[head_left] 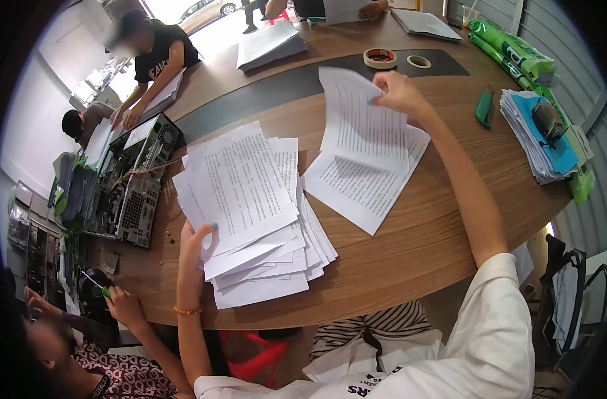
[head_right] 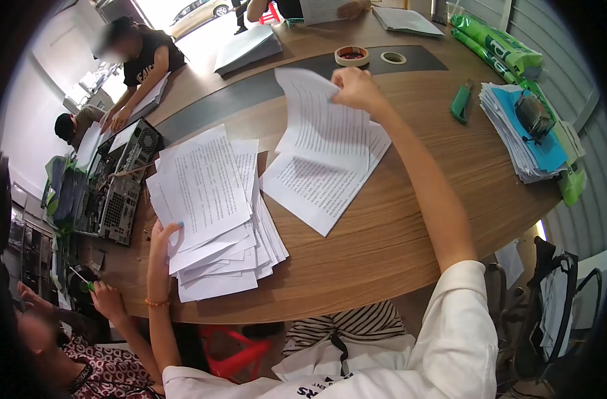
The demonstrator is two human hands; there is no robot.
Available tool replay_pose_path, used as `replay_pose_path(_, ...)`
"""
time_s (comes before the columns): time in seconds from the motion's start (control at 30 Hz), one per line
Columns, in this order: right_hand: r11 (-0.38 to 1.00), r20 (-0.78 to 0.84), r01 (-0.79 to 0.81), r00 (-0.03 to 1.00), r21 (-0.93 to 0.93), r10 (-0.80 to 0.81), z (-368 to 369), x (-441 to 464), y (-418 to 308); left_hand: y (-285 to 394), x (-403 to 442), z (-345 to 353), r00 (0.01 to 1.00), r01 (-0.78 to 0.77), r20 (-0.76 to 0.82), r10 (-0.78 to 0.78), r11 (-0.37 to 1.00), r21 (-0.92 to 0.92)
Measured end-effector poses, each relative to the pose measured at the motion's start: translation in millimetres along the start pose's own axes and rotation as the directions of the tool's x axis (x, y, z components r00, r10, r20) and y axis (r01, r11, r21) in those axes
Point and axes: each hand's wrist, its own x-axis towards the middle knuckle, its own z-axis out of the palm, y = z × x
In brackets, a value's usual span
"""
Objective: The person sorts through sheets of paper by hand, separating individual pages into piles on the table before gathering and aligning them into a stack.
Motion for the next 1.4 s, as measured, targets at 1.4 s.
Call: replay_pose_path(1.4, 0.889, 0.336, -0.155, 0.886, -0.431, 0.318, -9, -7, 10, 0, -1, 3, 0.998, -0.019, 0.060, 0.018, 1.000, 0.007)
